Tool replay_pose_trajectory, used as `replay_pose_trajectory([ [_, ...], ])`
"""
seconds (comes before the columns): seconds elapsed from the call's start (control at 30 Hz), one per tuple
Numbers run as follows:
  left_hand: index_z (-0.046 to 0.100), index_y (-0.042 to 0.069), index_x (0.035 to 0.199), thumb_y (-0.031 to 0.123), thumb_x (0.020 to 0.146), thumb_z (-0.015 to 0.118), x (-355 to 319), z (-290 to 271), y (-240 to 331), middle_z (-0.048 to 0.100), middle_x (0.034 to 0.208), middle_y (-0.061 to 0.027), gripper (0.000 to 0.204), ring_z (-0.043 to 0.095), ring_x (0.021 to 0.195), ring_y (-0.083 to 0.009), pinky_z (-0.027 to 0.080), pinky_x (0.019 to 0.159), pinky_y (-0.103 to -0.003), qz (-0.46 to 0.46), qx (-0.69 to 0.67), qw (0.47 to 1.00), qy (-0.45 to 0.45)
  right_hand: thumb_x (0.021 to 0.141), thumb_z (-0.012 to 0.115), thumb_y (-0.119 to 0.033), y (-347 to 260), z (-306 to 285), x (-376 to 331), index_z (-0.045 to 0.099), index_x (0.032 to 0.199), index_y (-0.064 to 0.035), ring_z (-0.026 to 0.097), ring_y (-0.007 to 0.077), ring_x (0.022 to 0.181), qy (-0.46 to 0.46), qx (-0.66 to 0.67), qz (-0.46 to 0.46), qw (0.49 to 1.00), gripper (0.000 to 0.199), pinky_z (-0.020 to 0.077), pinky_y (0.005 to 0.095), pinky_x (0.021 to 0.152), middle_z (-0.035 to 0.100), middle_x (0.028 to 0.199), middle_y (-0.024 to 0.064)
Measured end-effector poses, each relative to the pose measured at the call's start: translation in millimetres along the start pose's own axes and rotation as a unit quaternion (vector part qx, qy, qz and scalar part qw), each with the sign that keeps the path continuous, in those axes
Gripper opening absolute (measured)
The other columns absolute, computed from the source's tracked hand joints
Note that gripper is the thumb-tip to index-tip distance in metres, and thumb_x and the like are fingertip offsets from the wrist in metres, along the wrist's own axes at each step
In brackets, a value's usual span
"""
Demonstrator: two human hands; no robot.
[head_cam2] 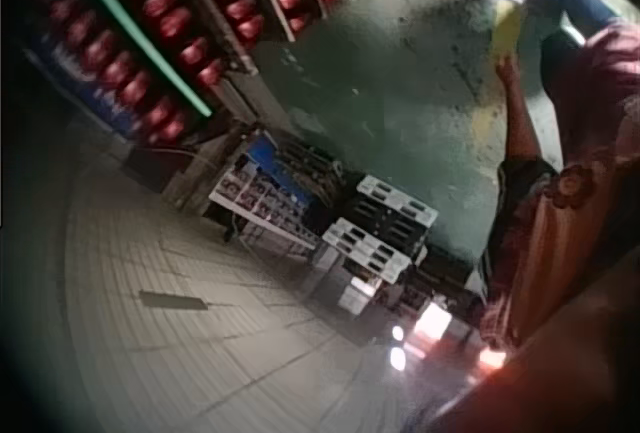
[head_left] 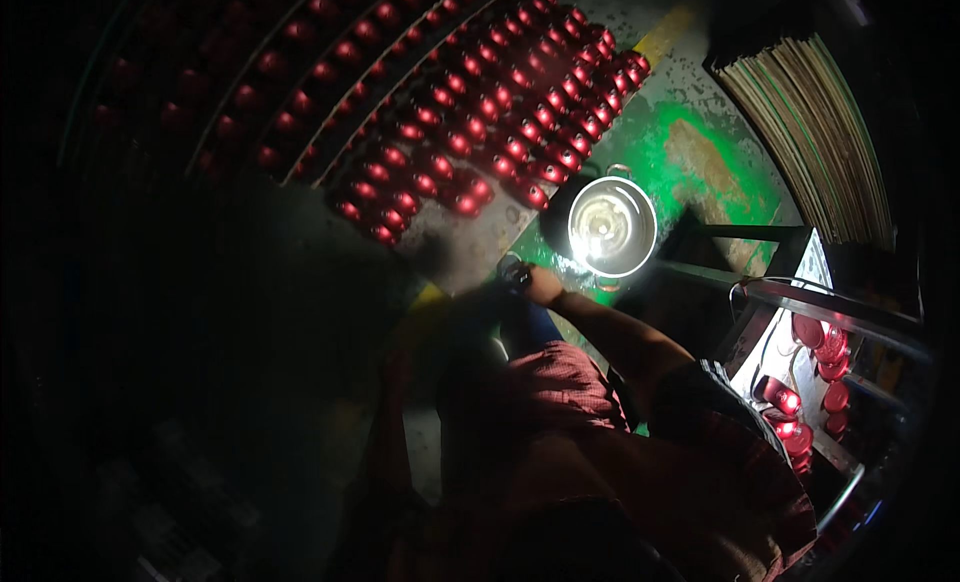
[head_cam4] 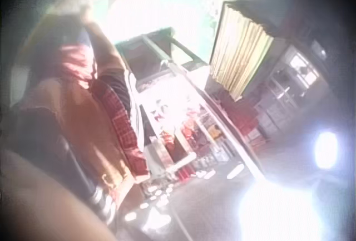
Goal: The person repeatedly picks up red decorative ornaments from a tiered rack and places them into a metal tray. The person handles the ornaments one at a time, transferring them from the rack to the tray in a repetitive cycle.
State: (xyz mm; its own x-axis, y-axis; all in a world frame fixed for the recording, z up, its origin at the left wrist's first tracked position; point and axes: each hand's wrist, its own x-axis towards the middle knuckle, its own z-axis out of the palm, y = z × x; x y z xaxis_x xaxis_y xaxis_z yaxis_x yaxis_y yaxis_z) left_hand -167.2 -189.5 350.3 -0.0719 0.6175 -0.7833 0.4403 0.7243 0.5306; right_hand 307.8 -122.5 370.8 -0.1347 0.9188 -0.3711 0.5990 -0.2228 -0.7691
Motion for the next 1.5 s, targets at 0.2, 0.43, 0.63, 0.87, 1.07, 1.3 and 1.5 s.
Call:
replay_pose_trajectory([
  [0.2,0.056,0.012,0.135,0.031,0.094,0.061,142,33,6,0.058,0.131,-0.0201,0.045,0.055,0.123,-0.0340,0.042,0.105,-0.047,0.156,0.110,0.966,0.175,0.084,0.070,-0.022,28,18,101,0.058,0.133,-0.0153,0.057,0.0316,0.121,-0.075,-0.002,0.017,0.997,0.051,0.0469,0.0421,0.101,0.059,0.132,0.0167],
  [0.43,0.049,0.014,0.144,0.033,0.084,0.070,360,47,98,0.043,0.145,-0.0296,0.067,0.048,0.127,-0.0468,0.042,0.104,-0.052,0.350,0.274,0.821,0.359,0.078,0.075,-0.016,74,112,254,0.048,0.144,-0.0290,0.039,0.0422,0.131,0.005,-0.122,-0.054,0.991,0.073,0.0399,0.0506,0.110,0.032,0.151,0.0177],
  [0.63,0.049,0.023,0.142,0.032,0.074,0.082,447,30,115,0.041,0.139,-0.0278,0.076,0.048,0.124,-0.0467,0.046,0.101,-0.051,0.299,0.257,0.833,0.389,0.072,0.076,-0.009,101,183,327,0.057,0.137,-0.0339,0.034,0.0412,0.133,0.219,-0.165,-0.063,0.960,0.072,0.0368,0.0495,0.111,0.030,0.150,0.0197],
  [0.87,0.048,0.025,0.143,0.019,0.073,0.080,432,23,110,0.037,0.143,-0.0237,0.078,0.037,0.133,-0.0427,0.041,0.106,-0.049,0.247,0.147,0.888,0.360,0.071,0.081,-0.008,119,204,344,0.064,0.131,-0.0351,0.043,0.0404,0.125,0.283,-0.175,-0.086,0.939,0.068,0.0395,0.0469,0.104,0.041,0.139,0.0233],
  [1.07,0.055,0.022,0.139,0.018,0.075,0.079,405,7,98,0.039,0.144,-0.0185,0.068,0.046,0.127,-0.0386,0.041,0.106,-0.048,0.298,0.180,0.885,0.308,0.083,0.073,-0.013,111,198,335,0.056,0.136,-0.0240,0.050,0.0348,0.121,0.185,0.198,0.092,0.958,0.057,0.0427,0.0440,0.103,0.049,0.135,0.0187],
  [1.3,0.050,0.008,0.143,0.008,0.078,0.075,213,6,115,0.049,0.145,-0.0121,0.069,0.046,0.134,-0.0297,0.035,0.113,-0.041,0.197,0.036,0.963,0.180,0.090,0.071,-0.015,40,89,159,0.042,0.149,-0.0132,0.046,0.0277,0.131,0.090,0.243,0.135,0.956,0.066,0.0421,0.0428,0.107,0.048,0.144,0.0139],
  [1.5,0.047,0.006,0.145,0.010,0.074,0.074,75,18,208,0.051,0.143,-0.0121,0.075,0.047,0.132,-0.0259,0.033,0.114,-0.039,0.166,-0.126,0.976,-0.059,0.086,0.073,-0.010,-47,-19,-9,0.027,0.155,-0.0052,0.038,0.0214,0.140,0.240,0.477,0.143,0.833,0.083,0.0291,0.0374,0.117,0.040,0.153,0.0121],
])
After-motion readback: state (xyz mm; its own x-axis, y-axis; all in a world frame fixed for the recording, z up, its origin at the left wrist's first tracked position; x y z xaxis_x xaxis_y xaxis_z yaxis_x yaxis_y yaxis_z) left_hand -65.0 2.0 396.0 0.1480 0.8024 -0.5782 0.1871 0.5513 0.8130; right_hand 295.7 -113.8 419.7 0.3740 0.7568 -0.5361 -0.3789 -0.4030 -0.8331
